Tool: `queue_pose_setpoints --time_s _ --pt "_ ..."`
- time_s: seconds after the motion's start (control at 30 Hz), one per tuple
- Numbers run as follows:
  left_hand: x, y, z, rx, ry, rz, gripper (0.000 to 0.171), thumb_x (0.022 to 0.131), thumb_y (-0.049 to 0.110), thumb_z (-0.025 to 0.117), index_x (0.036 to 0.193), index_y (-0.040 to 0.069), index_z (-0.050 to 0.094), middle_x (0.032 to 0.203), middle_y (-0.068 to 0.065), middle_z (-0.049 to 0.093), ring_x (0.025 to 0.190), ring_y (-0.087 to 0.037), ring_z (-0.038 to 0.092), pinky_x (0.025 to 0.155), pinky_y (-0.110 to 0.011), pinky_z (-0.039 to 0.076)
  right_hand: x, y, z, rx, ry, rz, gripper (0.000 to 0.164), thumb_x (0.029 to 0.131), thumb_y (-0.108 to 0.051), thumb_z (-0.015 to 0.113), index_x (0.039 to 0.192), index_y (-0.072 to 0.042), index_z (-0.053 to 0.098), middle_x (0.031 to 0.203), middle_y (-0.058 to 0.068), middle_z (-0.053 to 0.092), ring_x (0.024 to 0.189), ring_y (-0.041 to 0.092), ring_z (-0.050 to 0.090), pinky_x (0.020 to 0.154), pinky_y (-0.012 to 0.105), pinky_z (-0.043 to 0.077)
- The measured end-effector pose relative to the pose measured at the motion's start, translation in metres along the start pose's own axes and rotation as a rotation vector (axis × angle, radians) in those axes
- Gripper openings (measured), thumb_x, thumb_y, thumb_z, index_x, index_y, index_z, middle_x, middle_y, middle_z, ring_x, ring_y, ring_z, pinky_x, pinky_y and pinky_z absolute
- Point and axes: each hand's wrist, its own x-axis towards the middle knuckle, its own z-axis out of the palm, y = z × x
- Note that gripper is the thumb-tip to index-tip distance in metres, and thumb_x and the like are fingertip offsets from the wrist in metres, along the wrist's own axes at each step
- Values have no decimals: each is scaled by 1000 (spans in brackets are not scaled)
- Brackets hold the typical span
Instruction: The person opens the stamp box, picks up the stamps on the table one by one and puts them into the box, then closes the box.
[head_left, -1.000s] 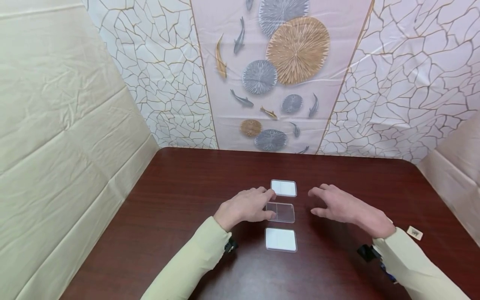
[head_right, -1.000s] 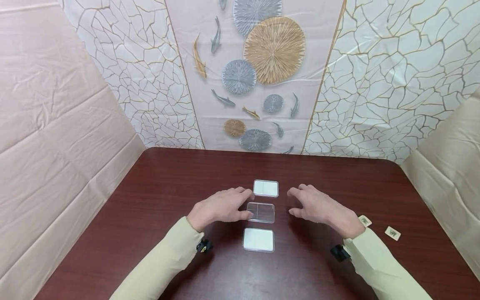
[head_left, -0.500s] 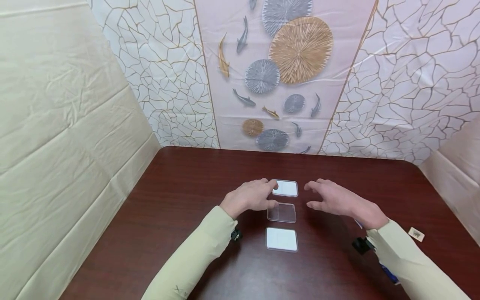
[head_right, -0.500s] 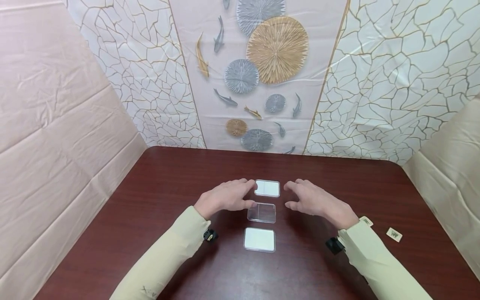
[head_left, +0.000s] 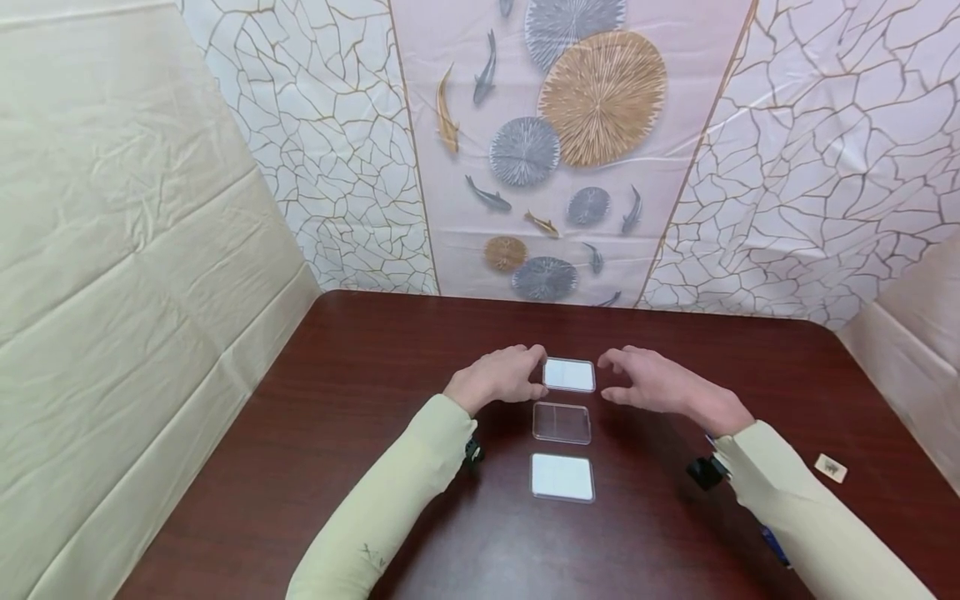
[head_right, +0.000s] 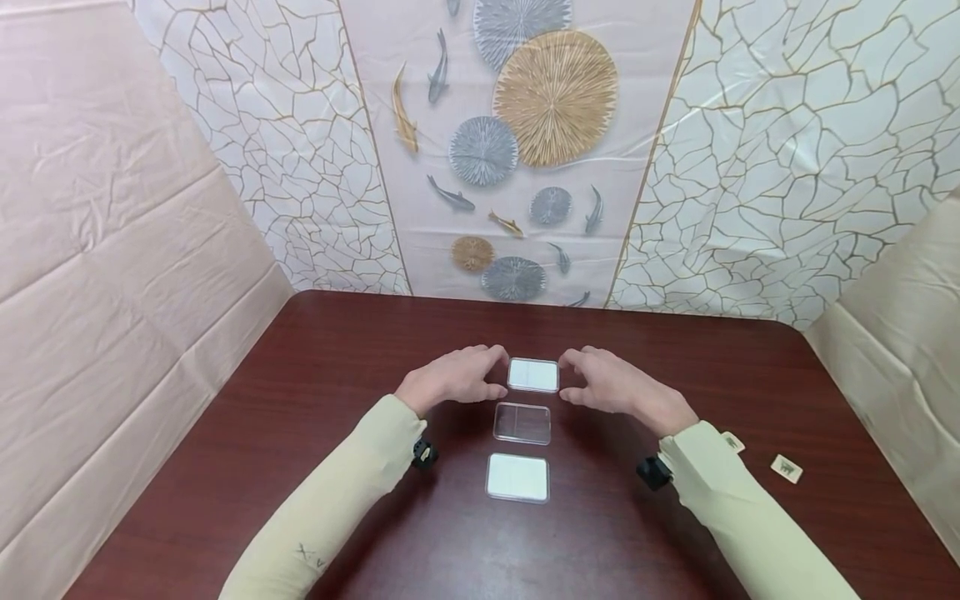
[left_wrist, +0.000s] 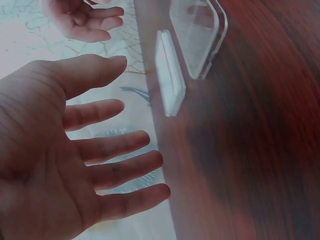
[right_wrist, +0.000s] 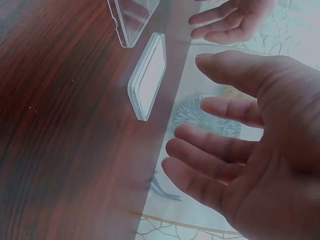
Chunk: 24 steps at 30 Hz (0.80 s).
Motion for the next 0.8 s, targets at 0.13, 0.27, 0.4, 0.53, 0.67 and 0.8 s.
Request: queue_pose_setpoints --time_s 0.13,0.27,0.4,0.53,0.67,0.8 --pt "9 -6 2 -27 -14 -8 49 94 41 62 134 16 48 120 -4 59 111 -18 57 94 -35 49 7 3 1 4 1 7 42 87 -24 72 121 -3 60 107 18 64 99 31 62 83 46 51" --pt "15 -11 3 -65 -22 -28 51 94 41 63 136 17 46 126 -5 57 115 -18 56 98 -33 47 14 5 3 15 -3 4 40 88 -25 72 119 -4 60 107 18 64 99 30 62 84 47 51" --pt "21 -17 2 -106 -25 -51 53 93 40 64 137 18 44 130 -5 54 117 -17 54 100 -33 46 22 6 5 18 -13 8 38 88 -26 72 118 -5 61 108 18 63 98 29 62 84 46 51" --pt "27 -19 2 -135 -52 -68 53 93 41 64 137 20 43 133 -4 52 116 -17 53 98 -35 46 29 7 7 21 -24 25 39 87 -27 72 118 -5 61 108 19 63 96 27 60 83 44 51" --pt "32 -21 4 -162 -77 -87 55 93 42 64 140 21 42 138 -6 48 124 -21 48 99 -40 45 37 7 9 29 -32 51 43 87 -28 73 120 -5 60 111 19 62 97 27 60 85 45 51" --pt "36 -27 10 -189 -90 -119 58 93 43 64 142 23 39 145 -6 41 135 -26 38 101 -46 43 43 9 12 37 -34 59 45 87 -28 73 122 -4 60 112 20 62 100 29 61 87 46 51"
